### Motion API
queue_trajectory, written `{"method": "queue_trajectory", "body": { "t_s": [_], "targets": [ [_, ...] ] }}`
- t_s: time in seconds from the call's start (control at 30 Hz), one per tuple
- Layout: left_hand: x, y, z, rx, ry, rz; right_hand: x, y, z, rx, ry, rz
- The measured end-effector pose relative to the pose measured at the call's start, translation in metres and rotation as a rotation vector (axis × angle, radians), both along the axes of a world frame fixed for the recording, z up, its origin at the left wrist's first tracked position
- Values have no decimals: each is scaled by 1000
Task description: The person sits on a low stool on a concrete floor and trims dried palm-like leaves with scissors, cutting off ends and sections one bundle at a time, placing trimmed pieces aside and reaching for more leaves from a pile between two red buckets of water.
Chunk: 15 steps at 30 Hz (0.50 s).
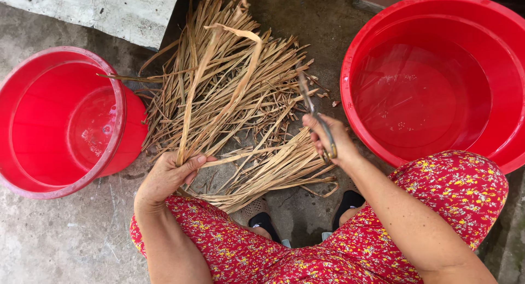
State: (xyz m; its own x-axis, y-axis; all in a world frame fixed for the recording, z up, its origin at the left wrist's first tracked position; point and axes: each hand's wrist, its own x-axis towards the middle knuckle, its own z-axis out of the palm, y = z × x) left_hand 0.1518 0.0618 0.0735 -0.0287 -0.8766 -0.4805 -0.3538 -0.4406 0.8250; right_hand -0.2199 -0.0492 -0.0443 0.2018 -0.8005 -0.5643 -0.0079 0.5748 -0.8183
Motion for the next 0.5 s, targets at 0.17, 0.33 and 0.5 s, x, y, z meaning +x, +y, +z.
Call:
{"method": "queue_trajectory", "body": {
  "t_s": [0.17,0.33,0.5],
  "targets": [
    [-7,-4,0,23,-75,11,9,7,-1,-207,126,-55],
    [-18,-11,-1,22,-238,-58,-4,0,32,-417,27,-66],
    [-21,-14,-5,28,-341,-36,-30,2,67,-377,-36,127]
  ]
}}
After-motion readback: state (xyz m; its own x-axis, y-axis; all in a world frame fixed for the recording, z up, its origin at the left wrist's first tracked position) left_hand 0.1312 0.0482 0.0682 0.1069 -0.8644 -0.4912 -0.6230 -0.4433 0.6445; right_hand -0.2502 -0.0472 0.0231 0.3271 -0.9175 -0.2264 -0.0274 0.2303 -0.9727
